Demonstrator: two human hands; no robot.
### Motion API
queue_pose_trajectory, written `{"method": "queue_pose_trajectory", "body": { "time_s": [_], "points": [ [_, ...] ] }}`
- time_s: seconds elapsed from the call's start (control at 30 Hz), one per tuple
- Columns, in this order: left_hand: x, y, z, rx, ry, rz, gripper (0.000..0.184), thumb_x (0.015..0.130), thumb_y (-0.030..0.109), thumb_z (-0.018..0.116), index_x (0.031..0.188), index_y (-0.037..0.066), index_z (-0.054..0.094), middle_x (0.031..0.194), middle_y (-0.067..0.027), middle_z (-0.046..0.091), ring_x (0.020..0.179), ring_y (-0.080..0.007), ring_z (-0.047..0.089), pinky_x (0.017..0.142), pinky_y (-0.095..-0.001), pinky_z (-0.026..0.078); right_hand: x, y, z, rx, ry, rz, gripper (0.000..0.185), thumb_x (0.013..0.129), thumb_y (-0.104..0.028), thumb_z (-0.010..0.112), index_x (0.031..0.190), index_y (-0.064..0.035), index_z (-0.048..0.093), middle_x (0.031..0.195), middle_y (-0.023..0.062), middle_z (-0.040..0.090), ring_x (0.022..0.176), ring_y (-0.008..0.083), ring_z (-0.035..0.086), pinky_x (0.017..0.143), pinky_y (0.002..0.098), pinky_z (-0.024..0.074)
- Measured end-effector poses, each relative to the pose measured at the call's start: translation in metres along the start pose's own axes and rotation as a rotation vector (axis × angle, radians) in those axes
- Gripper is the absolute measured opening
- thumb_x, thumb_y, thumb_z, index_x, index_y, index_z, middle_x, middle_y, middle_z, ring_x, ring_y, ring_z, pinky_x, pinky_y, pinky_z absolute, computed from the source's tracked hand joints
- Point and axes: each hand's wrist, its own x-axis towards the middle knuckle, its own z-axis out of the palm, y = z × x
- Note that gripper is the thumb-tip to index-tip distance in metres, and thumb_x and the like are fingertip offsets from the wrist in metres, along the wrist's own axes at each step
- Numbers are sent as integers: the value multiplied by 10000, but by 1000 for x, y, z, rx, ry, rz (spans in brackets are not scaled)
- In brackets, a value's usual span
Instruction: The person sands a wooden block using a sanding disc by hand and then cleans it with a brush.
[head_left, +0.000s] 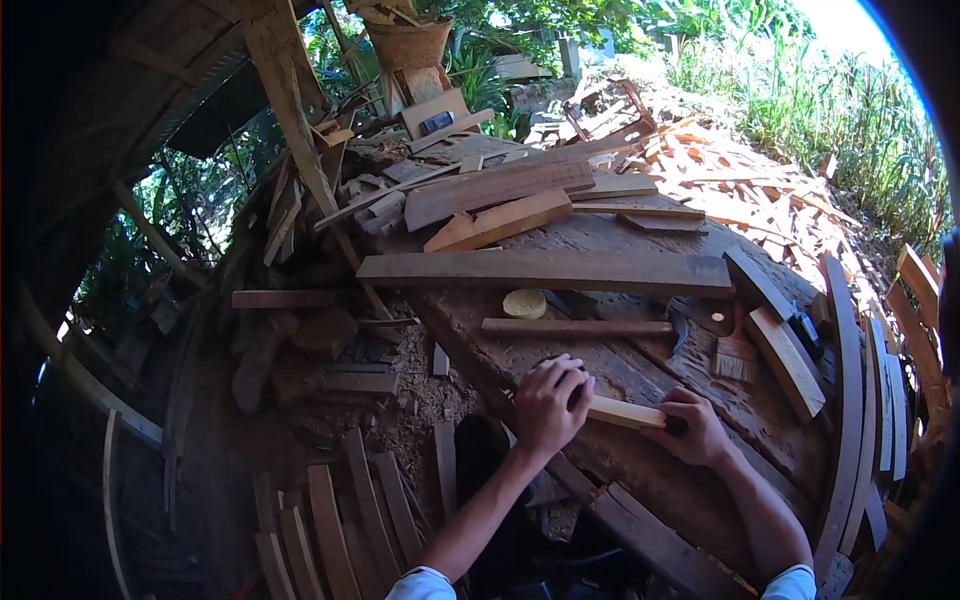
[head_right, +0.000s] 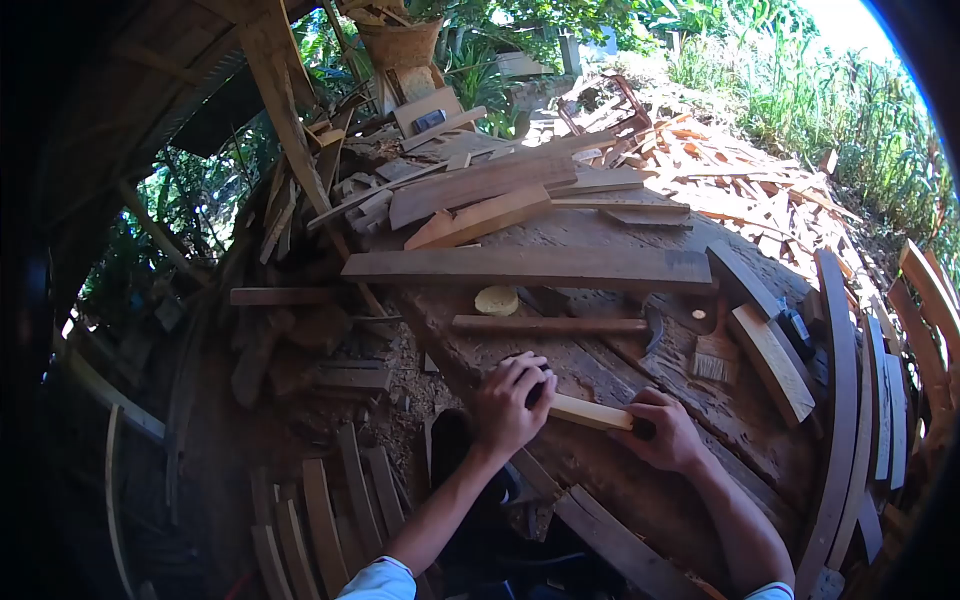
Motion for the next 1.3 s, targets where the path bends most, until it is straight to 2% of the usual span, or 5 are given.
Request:
{"method": "queue_pose_trajectory", "body": {
  "time_s": [0.33, 0.53, 0.8, 1.1, 1.3],
  "points": [
    [13, 46, 17, -257, -261, 287, 234, 990, 315, 694, 1103, 110, 691, 1293, -94, 674, 1267, -311, 634, 1071, -474, 497, -10, 3, -1, -103, 31, 5, 286, 792, -229, 875, 1042, -107, 808, 830, 88, 593, 723, 271, 620, 653, 384, 515],
    [11, -36, -19, 4, -80, -31, 232, 983, 312, 703, 1089, 105, 701, 1243, -95, 703, 1220, -314, 667, 1058, -475, 497, -8, 0, -2, -77, -26, 66, 406, 838, -281, 885, 1212, -143, 815, 828, 60, 583, 686, 206, 613, 634, 341, 524],
    [-1, 70, 24, -262, -231, 210, 251, 995, 321, 698, 1120, 103, 707, 1288, -95, 686, 1278, -311, 637, 1083, -464, 491, -16, 19, 1, -88, -24, -20, 370, 714, -189, 887, 1051, -70, 790, 837, 94, 575, 765, 287, 614, 691, 415, 516],
    [8, 4, -15, -84, -176, -134, 260, 1001, 309, 695, 1127, 83, 715, 1316, -99, 675, 1311, -292, 609, 1124, -479, 449, -5, -8, -6, -67, -21, 106, 477, 755, -238, 927, 1193, -93, 806, 814, 83, 587, 726, 240, 599, 664, 368, 510],
    [-11, 64, 19, -273, -245, 82, 299, 1018, 293, 682, 1220, 73, 705, 1388, -129, 644, 1365, -300, 574, 1179, -472, 399, -9, 5, -1, -69, -16, 118, 437, 750, -214, 917, 1155, -89, 809, 827, 91, 578, 735, 253, 590, 667, 375, 506]
  ]
}}
